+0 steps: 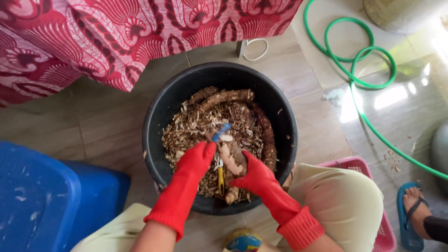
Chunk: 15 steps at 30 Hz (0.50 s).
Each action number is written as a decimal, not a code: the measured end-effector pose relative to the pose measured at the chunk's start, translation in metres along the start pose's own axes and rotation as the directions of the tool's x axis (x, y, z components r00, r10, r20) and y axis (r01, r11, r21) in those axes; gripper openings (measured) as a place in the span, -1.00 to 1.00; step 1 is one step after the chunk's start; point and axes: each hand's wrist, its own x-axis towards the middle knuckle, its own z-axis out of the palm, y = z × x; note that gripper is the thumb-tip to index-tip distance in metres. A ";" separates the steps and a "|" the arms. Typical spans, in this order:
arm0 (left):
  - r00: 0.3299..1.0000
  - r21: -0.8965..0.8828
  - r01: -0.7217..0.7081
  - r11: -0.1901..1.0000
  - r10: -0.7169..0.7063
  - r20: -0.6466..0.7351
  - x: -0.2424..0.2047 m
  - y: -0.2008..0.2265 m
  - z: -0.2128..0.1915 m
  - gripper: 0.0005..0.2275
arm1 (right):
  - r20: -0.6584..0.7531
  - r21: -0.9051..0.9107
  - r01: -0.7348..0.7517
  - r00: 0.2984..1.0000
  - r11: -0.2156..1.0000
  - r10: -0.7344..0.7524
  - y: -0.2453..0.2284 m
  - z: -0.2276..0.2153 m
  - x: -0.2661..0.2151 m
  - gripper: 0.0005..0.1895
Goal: Peeling the outer skin off cassava roots using a handheld peeler over a collection tub.
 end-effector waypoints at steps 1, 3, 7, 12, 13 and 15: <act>1.000 0.002 0.008 1.000 -0.008 0.006 -0.016 -0.001 0.014 -0.19 | 0.008 0.003 -0.005 1.000 1.000 0.005 0.009 0.006 0.000 0.37; 0.972 0.178 -0.230 0.957 0.218 0.084 -0.037 0.002 0.032 -0.40 | -0.033 0.101 0.018 0.999 0.995 -0.015 0.017 0.012 0.014 0.32; 0.972 0.144 -0.229 0.963 0.235 -0.025 0.013 -0.018 0.029 -0.45 | -0.044 0.018 0.014 0.999 1.000 -0.013 -0.005 0.001 -0.001 0.33; 0.988 -0.138 -0.125 0.982 0.111 -0.109 0.011 -0.030 0.029 -0.41 | 0.008 0.173 0.071 0.997 0.982 -0.073 0.021 0.012 0.006 0.33; 0.989 -0.138 -0.122 0.983 0.109 -0.101 0.005 -0.029 0.036 -0.41 | 0.010 0.175 0.063 0.998 0.983 -0.066 0.030 0.012 0.009 0.33; 0.895 0.022 -0.386 0.922 0.380 -0.233 -0.004 -0.030 0.042 -0.53 | -0.029 0.281 0.121 0.993 0.952 -0.117 0.039 0.014 0.025 0.33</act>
